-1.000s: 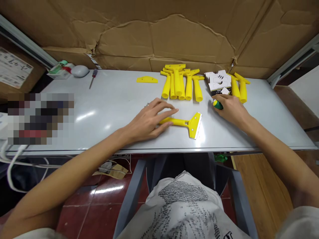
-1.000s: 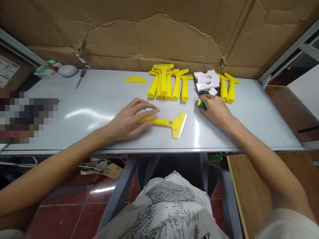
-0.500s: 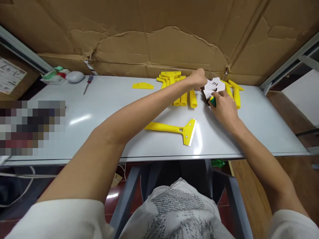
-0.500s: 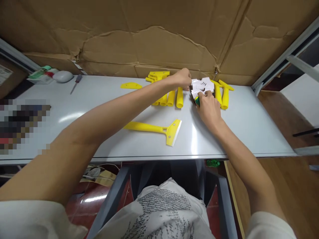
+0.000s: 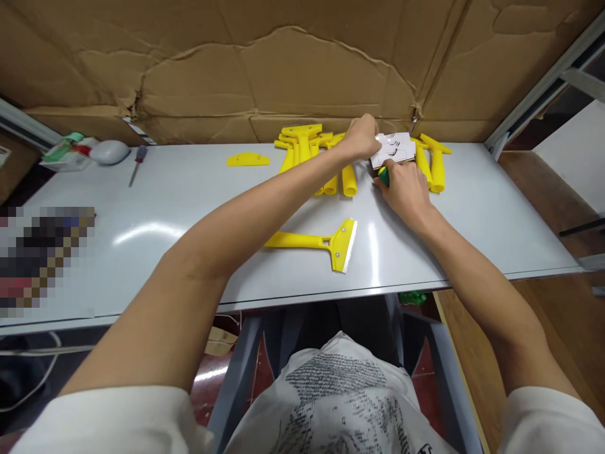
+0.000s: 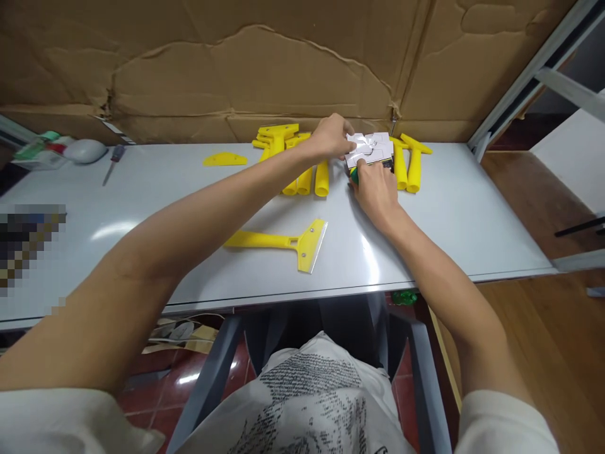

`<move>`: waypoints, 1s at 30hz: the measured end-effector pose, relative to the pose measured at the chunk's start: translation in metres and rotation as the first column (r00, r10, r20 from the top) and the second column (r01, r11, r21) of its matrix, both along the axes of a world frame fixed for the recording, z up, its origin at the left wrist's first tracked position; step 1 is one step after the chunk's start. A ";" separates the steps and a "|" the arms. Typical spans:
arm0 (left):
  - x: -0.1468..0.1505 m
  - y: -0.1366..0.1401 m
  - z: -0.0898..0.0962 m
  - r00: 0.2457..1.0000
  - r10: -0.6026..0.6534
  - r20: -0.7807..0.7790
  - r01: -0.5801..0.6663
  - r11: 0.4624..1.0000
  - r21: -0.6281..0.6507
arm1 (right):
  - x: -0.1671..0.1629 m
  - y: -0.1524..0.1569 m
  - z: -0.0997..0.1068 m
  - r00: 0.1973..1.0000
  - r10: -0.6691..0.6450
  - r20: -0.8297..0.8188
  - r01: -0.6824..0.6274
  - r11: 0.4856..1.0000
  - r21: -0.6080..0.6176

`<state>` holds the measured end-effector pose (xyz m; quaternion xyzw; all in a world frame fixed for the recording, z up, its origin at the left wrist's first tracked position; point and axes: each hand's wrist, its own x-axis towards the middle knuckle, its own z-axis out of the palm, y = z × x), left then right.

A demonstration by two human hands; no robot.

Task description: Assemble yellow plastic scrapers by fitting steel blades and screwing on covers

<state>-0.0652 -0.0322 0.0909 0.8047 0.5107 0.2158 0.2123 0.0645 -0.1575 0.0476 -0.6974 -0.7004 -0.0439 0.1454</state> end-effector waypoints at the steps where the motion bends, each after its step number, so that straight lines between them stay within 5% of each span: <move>1: -0.002 -0.004 0.000 0.999 -0.030 -0.030 0.031 0.999 0.031 | 0.001 -0.001 0.001 1.000 -0.001 -0.011 0.001 1.000 0.001; 11: 0.001 -0.040 0.010 0.983 0.022 -0.180 0.001 0.992 0.128 | 0.015 -0.005 0.000 0.999 0.006 -0.044 -0.004 0.999 0.037; 18: -0.004 -0.039 0.002 0.988 -0.014 -0.151 0.033 0.992 0.123 | 0.079 -0.005 0.012 0.985 -0.078 -0.152 0.108 0.973 0.202; 22: -0.005 -0.047 -0.001 0.977 -0.027 -0.209 0.056 0.989 0.134 | 0.098 -0.011 0.010 0.980 -0.029 -0.197 0.054 0.991 0.122; 27: 0.001 -0.059 -0.001 0.954 -0.036 -0.297 0.081 0.987 0.139 | 0.081 -0.022 0.004 0.978 -0.103 -0.180 0.086 0.991 -0.098; 30: 0.004 -0.060 -0.003 0.962 -0.030 -0.273 0.068 0.989 0.129 | 0.075 -0.025 0.001 0.988 -0.076 -0.132 0.066 0.995 -0.079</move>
